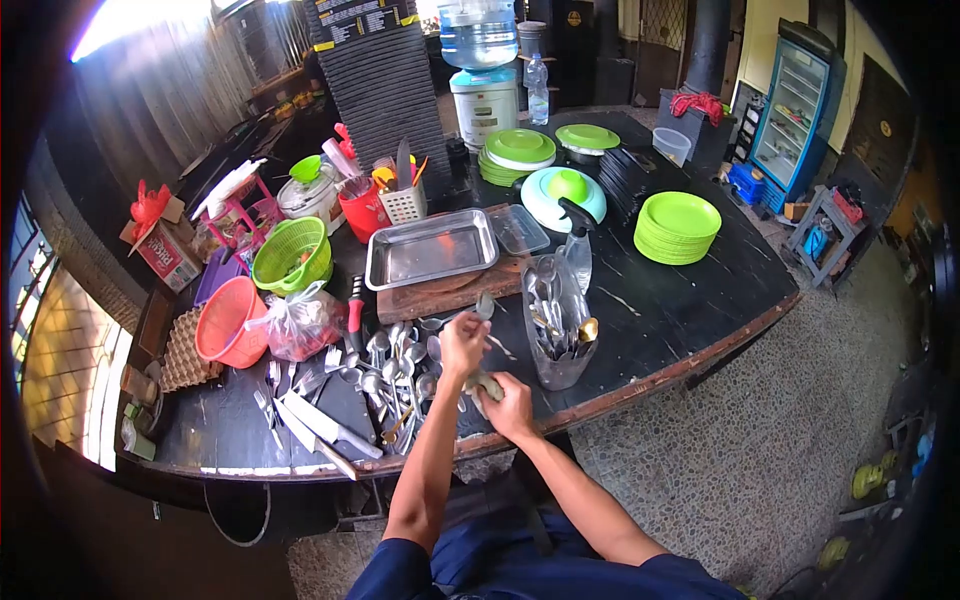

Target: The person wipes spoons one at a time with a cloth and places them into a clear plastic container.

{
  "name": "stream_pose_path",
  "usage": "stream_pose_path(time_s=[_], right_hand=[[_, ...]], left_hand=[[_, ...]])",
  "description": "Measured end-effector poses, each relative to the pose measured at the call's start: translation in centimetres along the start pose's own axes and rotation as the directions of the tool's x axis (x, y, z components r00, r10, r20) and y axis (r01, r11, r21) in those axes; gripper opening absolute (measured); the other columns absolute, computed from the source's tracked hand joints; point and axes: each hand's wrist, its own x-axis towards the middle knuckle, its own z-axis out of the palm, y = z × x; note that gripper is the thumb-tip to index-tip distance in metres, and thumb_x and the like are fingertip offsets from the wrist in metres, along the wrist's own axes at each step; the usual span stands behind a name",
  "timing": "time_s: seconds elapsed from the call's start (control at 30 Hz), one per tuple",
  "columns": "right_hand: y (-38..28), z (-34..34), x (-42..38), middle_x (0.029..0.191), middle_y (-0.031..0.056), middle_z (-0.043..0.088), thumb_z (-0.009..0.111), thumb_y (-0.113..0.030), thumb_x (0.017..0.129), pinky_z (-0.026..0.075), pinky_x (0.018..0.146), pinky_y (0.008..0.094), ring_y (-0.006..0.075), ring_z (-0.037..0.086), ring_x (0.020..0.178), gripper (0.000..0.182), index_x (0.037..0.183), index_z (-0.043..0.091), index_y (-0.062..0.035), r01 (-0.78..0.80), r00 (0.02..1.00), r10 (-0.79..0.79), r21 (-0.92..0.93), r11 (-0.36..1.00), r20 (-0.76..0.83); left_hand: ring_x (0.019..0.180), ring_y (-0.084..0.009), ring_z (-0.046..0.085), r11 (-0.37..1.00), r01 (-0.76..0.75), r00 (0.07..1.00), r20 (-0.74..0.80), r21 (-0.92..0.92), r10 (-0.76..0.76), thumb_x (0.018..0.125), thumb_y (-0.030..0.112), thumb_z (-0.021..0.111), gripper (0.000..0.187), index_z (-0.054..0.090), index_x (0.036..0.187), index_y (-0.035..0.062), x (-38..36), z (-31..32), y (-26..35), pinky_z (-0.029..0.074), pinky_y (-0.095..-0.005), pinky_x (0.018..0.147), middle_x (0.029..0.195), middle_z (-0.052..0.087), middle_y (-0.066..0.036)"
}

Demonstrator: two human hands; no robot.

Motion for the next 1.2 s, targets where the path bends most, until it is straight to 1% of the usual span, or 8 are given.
stream_pose_path(time_s=[0.17,0.3,0.47,0.63,0.73,0.8,1.0,1.2], right_hand=[[0.2,0.2,0.1,0.093,0.0184,0.073,0.079,-0.014,0.084,0.056,0.074,0.0383,0.0328,0.074,0.085,0.026,0.105,0.071,-0.0001,-0.07,0.988,0.081,0.093,0.993,-0.129],[0.3,0.2,0.8,0.091,0.0094,0.074,0.075,-0.025,0.092,0.054,0.074,0.0335,0.0122,0.066,0.081,0.031,0.109,0.071,-0.0002,-0.29,0.938,0.329,0.267,0.919,-0.113],[-7.7,-2.3,3.5,0.11,0.0079,0.072,0.065,-0.015,0.1,0.051,0.088,0.0305,0.0144,0.066,0.1,0.032,0.128,0.065,0.0001,-0.151,0.977,0.2,0.416,0.897,-0.078],[-13.7,-4.2,6.8,0.127,0.0151,0.067,0.063,0.001,0.09,0.051,0.094,0.0383,0.0292,0.064,0.106,0.043,0.132,0.063,0.0008,0.412,0.891,-0.429,-0.131,0.902,-0.147],[-13.8,-3.3,5.9,0.128,0.0157,0.066,0.065,0.006,0.082,0.052,0.09,0.0396,0.0322,0.062,0.1,0.053,0.134,0.065,-0.0049,0.419,0.907,-0.411,-0.28,0.863,0.092],[-14.2,-3.3,4.7,0.129,0.015,0.065,0.065,0.006,0.081,0.051,0.086,0.0401,0.0314,0.06,0.094,0.055,0.135,0.065,-0.0052,0.476,0.878,-0.465,-0.325,0.817,0.115],[-13.4,-3.6,1.8,0.133,0.013,0.062,0.067,0.004,0.081,0.05,0.085,0.0411,0.0316,0.055,0.095,0.055,0.134,0.065,-0.0068,0.5,0.864,-0.476,-0.385,0.776,0.164],[-10.9,-5.1,0.8,0.123,0.014,0.065,0.066,0.009,0.078,0.048,0.088,0.0413,0.0303,0.062,0.102,0.054,0.13,0.068,-0.0069,0.476,0.879,-0.441,-0.405,0.781,0.183]], left_hand=[[0.056,-0.0092,0.056,0.793,0.159,0.987,0.117,-0.588,-0.111,0.1,0.005,0.059,0.013,0.067,0.108,-0.0006,-2.5,-3.7,4.7,0.039,-0.022,0.046,0.092,0.071,-0.007],[0.058,-0.0079,0.051,0.645,0.207,0.976,0.204,-0.736,-0.08,0.101,0.005,0.054,0.014,0.065,0.11,0.0029,-6.0,-6.3,7.0,0.029,-0.0208,0.045,0.089,0.067,-0.004],[0.055,-0.0076,0.047,0.588,0.205,0.975,0.217,-0.783,-0.051,0.102,0.008,0.056,0.009,0.065,0.102,0.0046,-9.3,-7.8,8.6,0.027,-0.0212,0.045,0.085,0.065,-0.003],[0.052,-0.0069,0.041,0.689,0.179,0.98,0.19,-0.702,-0.06,0.103,0.007,0.057,0.008,0.063,0.098,0.004,-11.6,-7.0,8.8,0.029,-0.0233,0.047,0.083,0.064,-0.004],[0.054,-0.0043,0.038,0.836,0.161,0.987,0.073,-0.524,-0.144,0.104,0.006,0.055,0.015,0.061,0.091,0.0032,-12.9,-6.6,10.8,0.026,-0.0225,0.048,0.074,0.054,0.002],[0.055,-0.0021,0.038,0.8,0.154,0.988,0.102,-0.58,-0.117,0.103,0.003,0.054,0.018,0.068,0.112,-0.0031,-13.0,-7.0,10.0,0.027,-0.0218,0.048,0.072,0.054,0.002],[0.054,-0.0024,0.036,0.739,0.183,0.983,0.134,-0.649,-0.127,0.103,0.001,0.052,0.021,0.068,0.115,-0.0042,-13.6,-7.3,9.9,0.027,-0.0223,0.048,0.073,0.055,0.003],[0.051,-0.0043,0.036,0.663,0.172,0.983,0.166,-0.729,-0.073,0.104,0.009,0.054,0.02,0.062,0.087,0.0017,-13.6,-8.7,11.0,0.024,-0.0236,0.047,0.068,0.051,0.002]])
